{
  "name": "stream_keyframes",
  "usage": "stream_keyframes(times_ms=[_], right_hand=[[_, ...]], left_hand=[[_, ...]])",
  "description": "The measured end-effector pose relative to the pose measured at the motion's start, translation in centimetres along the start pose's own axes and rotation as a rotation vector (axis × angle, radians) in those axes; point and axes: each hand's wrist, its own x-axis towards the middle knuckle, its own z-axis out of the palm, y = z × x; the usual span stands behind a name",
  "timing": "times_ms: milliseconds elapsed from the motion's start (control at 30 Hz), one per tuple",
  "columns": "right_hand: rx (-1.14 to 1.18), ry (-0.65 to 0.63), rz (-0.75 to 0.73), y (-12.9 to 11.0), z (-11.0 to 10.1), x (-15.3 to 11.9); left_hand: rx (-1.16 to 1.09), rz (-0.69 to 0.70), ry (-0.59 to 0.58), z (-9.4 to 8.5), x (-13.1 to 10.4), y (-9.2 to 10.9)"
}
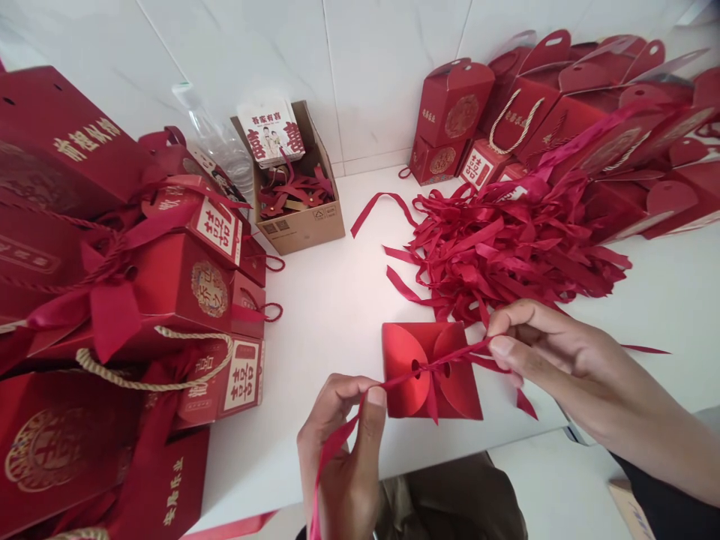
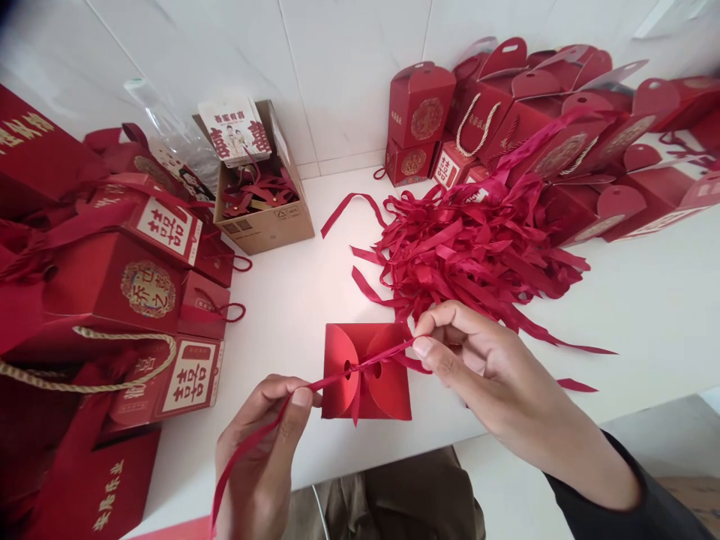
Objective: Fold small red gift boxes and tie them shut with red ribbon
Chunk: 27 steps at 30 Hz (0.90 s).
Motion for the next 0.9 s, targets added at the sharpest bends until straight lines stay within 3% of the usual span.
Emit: stream_keyframes(times_ms=[100,267,367,567,733,900], right_hand=[[-0.158,0.057,-0.069,0.3,-0.3,-0.4],[-0.473,0.289,-0.249,1.2,-0.2,-0.6],[-0.53,0.359,-0.306,1.5,-0.1,-0.6],[-0.427,0.24,-0.194,2.3,0.2,-0.4],[-0.345,0.102,-0.084,2.5,0.2,-0.4],[-0.344,0.015,-0.012,2.4,0.6,-0.4]], left_hand=[[0.02,-0.009,0.058,-0.1,-0.1,0.0],[-0.036,-0.026,0.083,-0.2,-0.1,-0.1],[-0.023,-0.024,0.103,-0.2,-0.2,0.0],[-0.061,-0.163,0.074,-1.0,0.2,-0.7],[-0.447,-0.379,-0.053,-1.8,1.5,-2.1],[-0.593,-0.35,-0.134,-2.7,1.8,-2.3]])
